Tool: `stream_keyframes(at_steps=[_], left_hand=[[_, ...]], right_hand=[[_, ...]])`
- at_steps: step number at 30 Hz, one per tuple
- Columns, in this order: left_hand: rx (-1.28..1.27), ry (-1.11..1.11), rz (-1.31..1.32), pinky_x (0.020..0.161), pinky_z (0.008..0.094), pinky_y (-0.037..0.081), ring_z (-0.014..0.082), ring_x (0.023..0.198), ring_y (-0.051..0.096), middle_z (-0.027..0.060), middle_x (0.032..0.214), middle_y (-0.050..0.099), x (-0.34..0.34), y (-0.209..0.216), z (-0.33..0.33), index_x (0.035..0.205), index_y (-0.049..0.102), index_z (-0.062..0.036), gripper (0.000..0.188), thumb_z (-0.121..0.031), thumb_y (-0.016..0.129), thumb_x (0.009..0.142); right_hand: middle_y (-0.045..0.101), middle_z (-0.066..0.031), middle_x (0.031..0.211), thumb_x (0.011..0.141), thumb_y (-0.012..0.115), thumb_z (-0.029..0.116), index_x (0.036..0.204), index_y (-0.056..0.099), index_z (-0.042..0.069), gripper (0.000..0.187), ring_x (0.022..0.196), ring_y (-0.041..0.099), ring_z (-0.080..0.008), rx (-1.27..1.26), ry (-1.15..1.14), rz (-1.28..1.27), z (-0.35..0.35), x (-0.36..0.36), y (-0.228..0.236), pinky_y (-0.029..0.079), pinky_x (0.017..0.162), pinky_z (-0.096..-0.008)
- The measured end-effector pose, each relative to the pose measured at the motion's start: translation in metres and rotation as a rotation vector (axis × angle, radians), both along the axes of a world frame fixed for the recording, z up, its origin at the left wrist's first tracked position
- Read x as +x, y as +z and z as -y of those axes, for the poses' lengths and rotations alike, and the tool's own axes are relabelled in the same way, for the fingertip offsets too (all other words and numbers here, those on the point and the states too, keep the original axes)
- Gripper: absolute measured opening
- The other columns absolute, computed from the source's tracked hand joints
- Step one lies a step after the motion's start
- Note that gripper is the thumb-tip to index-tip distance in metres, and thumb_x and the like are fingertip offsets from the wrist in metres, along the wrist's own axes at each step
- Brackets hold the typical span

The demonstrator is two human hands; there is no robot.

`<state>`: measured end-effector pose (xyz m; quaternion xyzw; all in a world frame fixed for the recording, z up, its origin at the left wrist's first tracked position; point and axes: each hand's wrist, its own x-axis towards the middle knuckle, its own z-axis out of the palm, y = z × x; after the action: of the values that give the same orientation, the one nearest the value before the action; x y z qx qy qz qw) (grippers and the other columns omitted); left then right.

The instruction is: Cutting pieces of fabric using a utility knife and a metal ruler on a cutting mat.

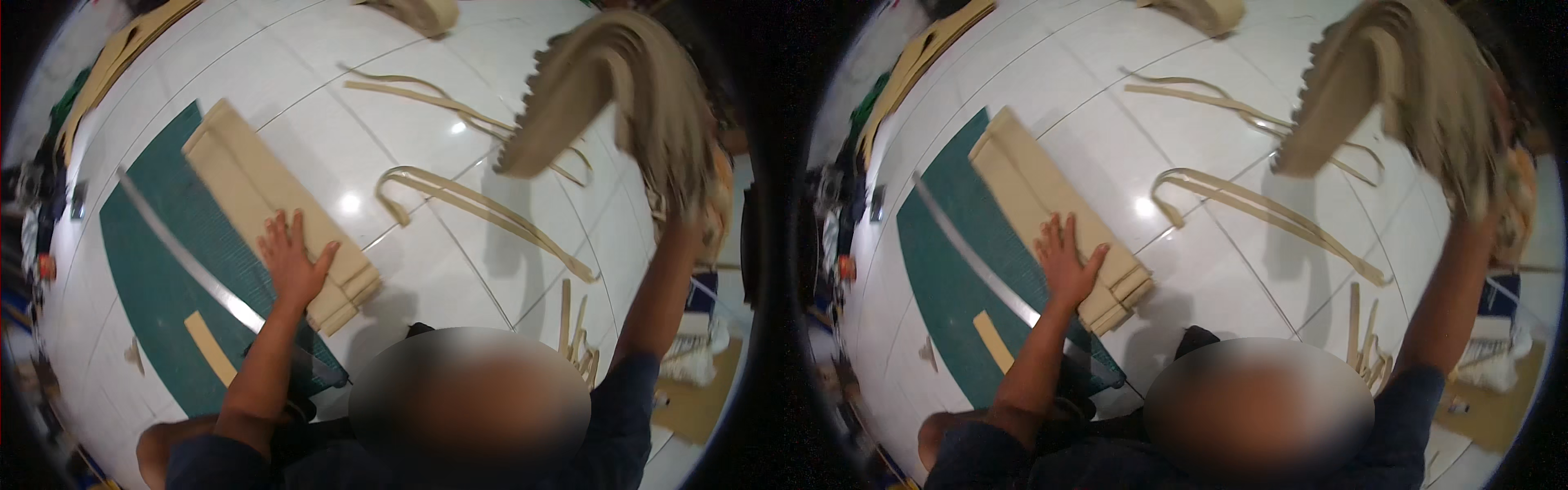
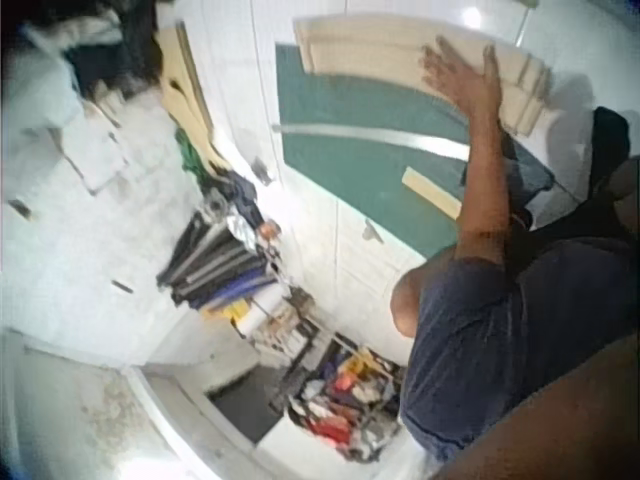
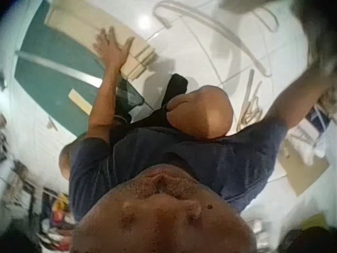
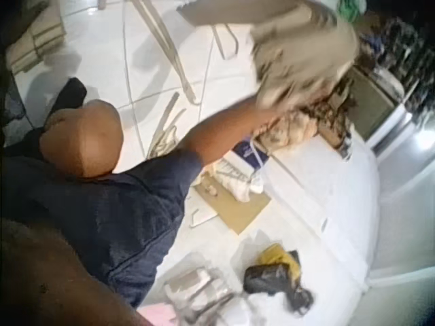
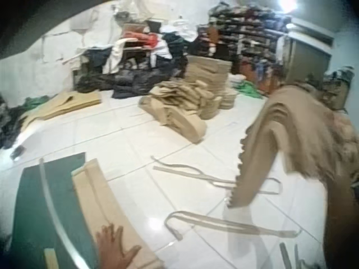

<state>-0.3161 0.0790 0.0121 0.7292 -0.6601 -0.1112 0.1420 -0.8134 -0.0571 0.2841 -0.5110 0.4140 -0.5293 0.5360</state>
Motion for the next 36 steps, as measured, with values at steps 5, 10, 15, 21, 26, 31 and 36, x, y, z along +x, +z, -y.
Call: stream_keyframes(at_steps=[5, 10, 15, 21, 26, 31, 36], left_hand=[[0.001, 0.051, 0.131, 0.116, 0.0564, 0.015, 0.0448, 0.143, 0.024, 0.0261, 0.152, 0.031, -0.023, 0.020, 0.014, 0.145, 0.042, -0.0077, 0.076, -0.048, 0.067, 0.086], [-0.029, -0.352, -0.331, 0.101, 0.0498, 0.041, 0.0414, 0.122, 0.047, 0.0262, 0.132, 0.047, -0.098, 0.044, 0.062, 0.131, 0.056, -0.0080, 0.062, -0.039, 0.075, 0.081], [0.276, -0.253, -0.089, 0.097, 0.0493, 0.047, 0.0425, 0.120, 0.049, 0.0244, 0.131, 0.043, -0.154, 0.009, 0.090, 0.142, 0.041, -0.0075, 0.080, -0.039, 0.077, 0.078], [0.397, -0.140, -0.186, 0.094, 0.0489, 0.049, 0.0452, 0.113, 0.050, 0.0270, 0.128, 0.034, -0.146, -0.053, 0.120, 0.152, 0.010, -0.0049, 0.101, -0.008, 0.073, 0.073], [0.293, -0.338, -0.023, 0.089, 0.0468, 0.051, 0.0428, 0.101, 0.057, 0.0259, 0.122, 0.039, -0.119, -0.050, 0.152, 0.144, 0.028, -0.0048, 0.083, 0.003, 0.068, 0.071], [-0.078, -0.518, 0.505, 0.080, 0.0482, 0.048, 0.0339, 0.096, 0.058, 0.0147, 0.103, 0.053, -0.068, -0.042, 0.202, 0.106, 0.059, -0.0059, 0.036, 0.000, 0.067, 0.071], [-0.020, -0.543, 0.484, 0.105, 0.0487, 0.040, 0.0412, 0.124, 0.048, 0.0244, 0.130, 0.051, -0.024, -0.053, 0.201, 0.134, 0.051, -0.0062, 0.067, -0.021, 0.076, 0.074]], right_hand=[[0.066, -0.0165, 0.113, 0.094, 0.058, 0.042, 0.125, 0.055, -0.003, 0.055, 0.098, 0.068, -0.0247, -0.110, -0.187, -0.027, 0.085, -0.062, 0.045, 0.058, 0.085, -0.0357], [0.063, -0.0189, 0.122, 0.096, 0.054, 0.042, 0.135, 0.048, -0.002, 0.059, 0.105, 0.067, -0.0290, -0.015, -0.071, 0.022, 0.081, -0.089, 0.019, 0.058, 0.089, -0.0420], [0.056, -0.0145, 0.133, 0.094, 0.059, 0.049, 0.143, 0.042, 0.002, 0.070, 0.119, 0.057, -0.0253, 0.093, -0.464, 0.105, -0.008, -0.062, -0.119, 0.047, 0.102, -0.0380], [0.060, -0.0124, 0.124, 0.089, 0.066, 0.045, 0.138, 0.045, 0.000, 0.070, 0.113, 0.058, -0.0216, 0.775, -0.274, 0.034, -0.121, -0.057, -0.317, 0.048, 0.096, -0.0348], [0.058, -0.0139, 0.124, 0.086, 0.068, 0.050, 0.139, 0.043, -0.001, 0.078, 0.115, 0.056, -0.0212, 0.803, -0.209, 0.054, -0.127, -0.060, -0.313, 0.047, 0.095, -0.0355], [0.056, -0.0152, 0.127, 0.084, 0.068, 0.055, 0.139, 0.043, -0.001, 0.083, 0.118, 0.054, -0.0223, 0.810, -0.171, -0.030, -0.120, -0.050, -0.307, 0.047, 0.096, -0.0370], [0.059, -0.0150, 0.125, 0.081, 0.069, 0.061, 0.140, 0.044, -0.001, 0.089, 0.116, 0.055, -0.0232, 0.830, -0.291, -0.106, -0.127, -0.068, -0.341, 0.048, 0.094, -0.0376]])
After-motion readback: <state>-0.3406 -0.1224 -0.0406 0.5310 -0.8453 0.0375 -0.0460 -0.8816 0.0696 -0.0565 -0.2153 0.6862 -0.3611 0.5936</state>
